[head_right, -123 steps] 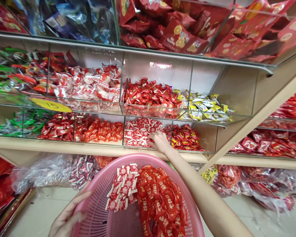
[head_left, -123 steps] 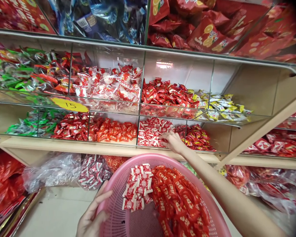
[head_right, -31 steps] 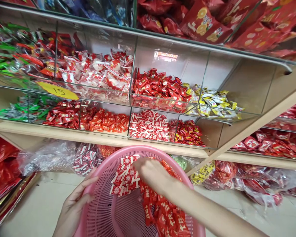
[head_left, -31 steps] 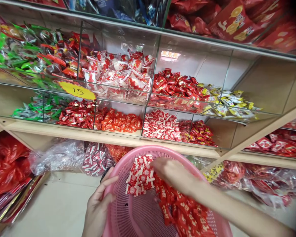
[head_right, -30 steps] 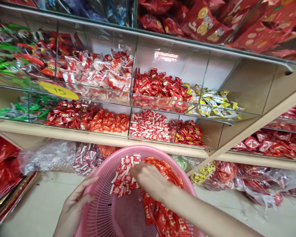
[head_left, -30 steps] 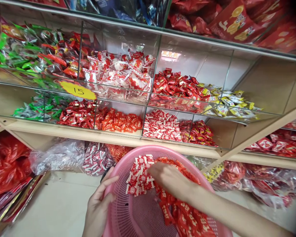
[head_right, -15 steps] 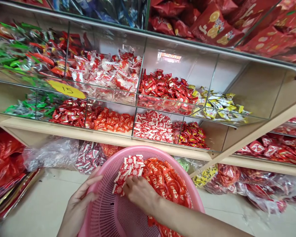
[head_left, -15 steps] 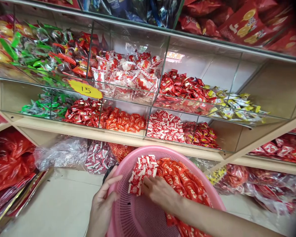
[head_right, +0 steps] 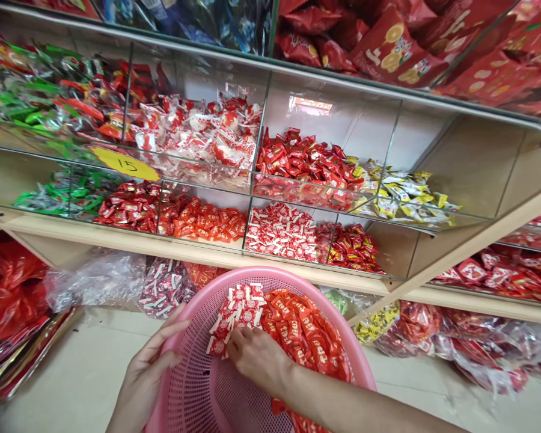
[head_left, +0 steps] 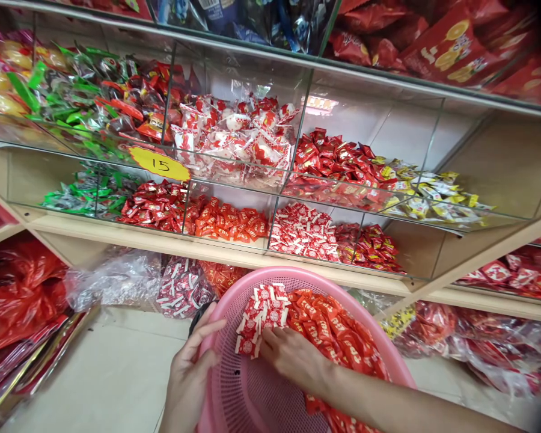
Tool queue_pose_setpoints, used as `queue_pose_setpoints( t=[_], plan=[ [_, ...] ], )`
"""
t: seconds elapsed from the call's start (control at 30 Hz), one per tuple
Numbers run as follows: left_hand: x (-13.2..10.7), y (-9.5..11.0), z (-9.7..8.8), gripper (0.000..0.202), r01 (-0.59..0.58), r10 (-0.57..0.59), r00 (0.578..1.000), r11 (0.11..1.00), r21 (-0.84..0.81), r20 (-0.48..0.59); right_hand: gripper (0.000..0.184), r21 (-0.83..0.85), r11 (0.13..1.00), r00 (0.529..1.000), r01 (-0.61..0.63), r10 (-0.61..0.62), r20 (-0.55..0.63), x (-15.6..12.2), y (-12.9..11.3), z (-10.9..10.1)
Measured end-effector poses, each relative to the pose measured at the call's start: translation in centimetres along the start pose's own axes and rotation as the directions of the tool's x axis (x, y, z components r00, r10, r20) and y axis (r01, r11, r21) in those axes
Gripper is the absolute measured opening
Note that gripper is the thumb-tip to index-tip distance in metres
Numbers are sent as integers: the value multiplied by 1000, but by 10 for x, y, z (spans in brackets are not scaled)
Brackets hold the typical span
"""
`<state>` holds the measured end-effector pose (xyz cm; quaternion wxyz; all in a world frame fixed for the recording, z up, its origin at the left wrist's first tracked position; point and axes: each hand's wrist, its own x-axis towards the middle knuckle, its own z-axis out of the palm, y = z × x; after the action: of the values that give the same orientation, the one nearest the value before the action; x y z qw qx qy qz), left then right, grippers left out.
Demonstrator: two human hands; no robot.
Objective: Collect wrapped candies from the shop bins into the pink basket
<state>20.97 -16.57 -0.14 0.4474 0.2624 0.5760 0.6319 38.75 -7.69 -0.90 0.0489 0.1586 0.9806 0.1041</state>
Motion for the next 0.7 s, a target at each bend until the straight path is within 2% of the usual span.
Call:
queue_pose_setpoints(
  t=[0.33, 0.43, 0.57, 0.63, 0.7],
  plan=[
    [1, 1, 1, 35, -9, 10, 1000, 999, 41, -8, 6, -15, 998, 998, -61, 61, -9, 3, 2, 3],
    [0, 2, 1, 34, -15, 15, 1000, 998, 58, -11, 5, -5, 998, 998, -61, 61, -10, 3, 1, -3],
    [1, 1, -2, 32, -13, 13, 1000, 997, 79, -4, 9, 74, 991, 991, -113, 118, -65, -1, 15, -33],
    [3, 0, -4, 32, -15, 15, 1000, 996, 91, 5, 16, 126, 966, 967, -224, 236, -91, -5, 36, -54],
    [5, -2, -5, 32, -23, 22, 1000, 995, 101, 10, 22, 151, 911, 910, -383, 400, -108, -10, 68, -71]
  ],
)
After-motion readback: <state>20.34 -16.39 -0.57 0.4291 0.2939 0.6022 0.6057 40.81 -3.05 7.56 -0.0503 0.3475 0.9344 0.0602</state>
